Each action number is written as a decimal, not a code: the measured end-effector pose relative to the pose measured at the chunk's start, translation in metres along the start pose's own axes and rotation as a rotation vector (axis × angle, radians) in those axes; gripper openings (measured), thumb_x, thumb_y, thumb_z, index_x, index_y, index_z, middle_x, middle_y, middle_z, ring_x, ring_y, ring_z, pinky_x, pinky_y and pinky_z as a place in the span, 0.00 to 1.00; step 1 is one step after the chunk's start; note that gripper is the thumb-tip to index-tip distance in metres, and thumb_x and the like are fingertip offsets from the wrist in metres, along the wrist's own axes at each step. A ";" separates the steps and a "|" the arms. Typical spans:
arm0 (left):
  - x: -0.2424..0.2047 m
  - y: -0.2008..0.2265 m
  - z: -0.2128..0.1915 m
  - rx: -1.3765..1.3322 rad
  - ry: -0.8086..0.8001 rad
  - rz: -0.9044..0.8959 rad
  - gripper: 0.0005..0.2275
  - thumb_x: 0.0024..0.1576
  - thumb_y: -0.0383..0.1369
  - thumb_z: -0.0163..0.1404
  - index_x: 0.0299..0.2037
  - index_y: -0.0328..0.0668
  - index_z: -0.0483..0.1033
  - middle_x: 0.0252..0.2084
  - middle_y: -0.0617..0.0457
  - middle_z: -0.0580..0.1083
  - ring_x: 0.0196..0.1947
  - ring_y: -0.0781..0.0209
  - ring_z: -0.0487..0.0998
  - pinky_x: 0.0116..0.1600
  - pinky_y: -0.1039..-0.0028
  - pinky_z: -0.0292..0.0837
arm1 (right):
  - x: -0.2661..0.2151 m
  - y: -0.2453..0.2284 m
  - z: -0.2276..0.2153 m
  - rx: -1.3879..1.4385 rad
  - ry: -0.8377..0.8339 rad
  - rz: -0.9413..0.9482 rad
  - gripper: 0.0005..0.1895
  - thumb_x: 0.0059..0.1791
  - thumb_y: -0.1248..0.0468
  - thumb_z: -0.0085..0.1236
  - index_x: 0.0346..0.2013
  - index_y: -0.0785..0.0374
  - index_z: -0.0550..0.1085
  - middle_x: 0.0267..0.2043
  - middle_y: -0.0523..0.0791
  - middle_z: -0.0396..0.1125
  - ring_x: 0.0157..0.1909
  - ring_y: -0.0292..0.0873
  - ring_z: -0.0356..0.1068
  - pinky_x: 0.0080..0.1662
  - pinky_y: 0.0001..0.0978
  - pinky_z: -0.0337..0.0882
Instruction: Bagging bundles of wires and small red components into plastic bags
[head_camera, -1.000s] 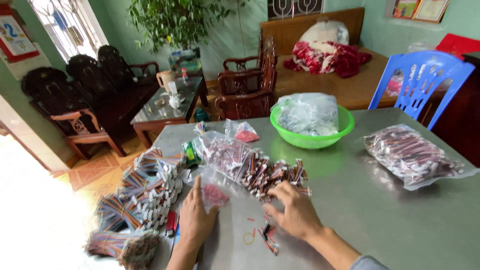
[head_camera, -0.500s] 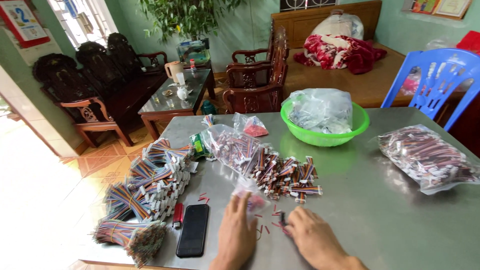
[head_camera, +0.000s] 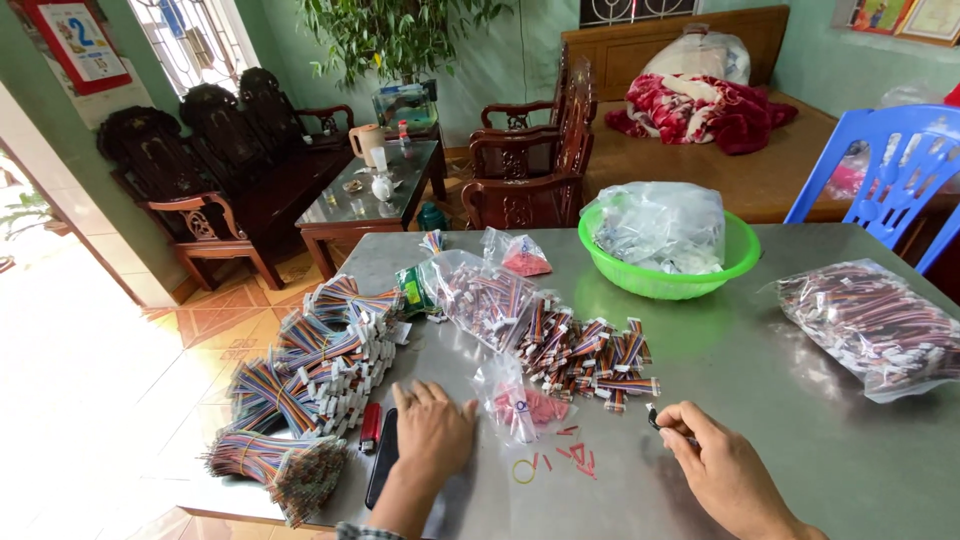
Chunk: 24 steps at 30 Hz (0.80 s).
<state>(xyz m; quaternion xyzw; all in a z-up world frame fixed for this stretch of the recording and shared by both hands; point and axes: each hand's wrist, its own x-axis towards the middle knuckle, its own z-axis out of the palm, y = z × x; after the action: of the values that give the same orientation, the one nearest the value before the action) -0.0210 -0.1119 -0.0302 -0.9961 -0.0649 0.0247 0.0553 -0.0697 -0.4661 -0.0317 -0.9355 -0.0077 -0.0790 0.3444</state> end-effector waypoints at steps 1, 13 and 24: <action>-0.001 0.008 0.001 0.040 -0.069 0.010 0.34 0.67 0.54 0.19 0.71 0.29 0.49 0.72 0.30 0.55 0.74 0.36 0.54 0.78 0.45 0.31 | 0.000 0.006 0.003 -0.004 0.002 -0.002 0.05 0.51 0.59 0.54 0.40 0.48 0.75 0.34 0.32 0.80 0.33 0.35 0.76 0.42 0.28 0.73; -0.066 0.089 0.029 0.003 0.134 0.259 0.29 0.67 0.38 0.28 0.70 0.15 0.45 0.71 0.17 0.50 0.72 0.24 0.49 0.74 0.43 0.40 | 0.007 -0.006 0.011 0.162 0.052 0.021 0.24 0.54 0.65 0.47 0.66 0.51 0.70 0.31 0.39 0.73 0.28 0.40 0.76 0.38 0.31 0.76; -0.079 0.114 0.057 -0.675 0.269 0.375 0.29 0.62 0.28 0.37 0.74 0.30 0.44 0.75 0.35 0.50 0.76 0.40 0.46 0.76 0.52 0.36 | 0.006 -0.081 -0.009 0.373 -0.234 0.112 0.31 0.37 0.45 0.66 0.51 0.50 0.74 0.59 0.47 0.77 0.62 0.53 0.76 0.59 0.40 0.75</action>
<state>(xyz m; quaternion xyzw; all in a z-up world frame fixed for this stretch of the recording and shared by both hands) -0.0880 -0.2283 -0.0966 -0.9471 0.1213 -0.1186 -0.2724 -0.0709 -0.4109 0.0279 -0.8574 -0.0102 0.0523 0.5119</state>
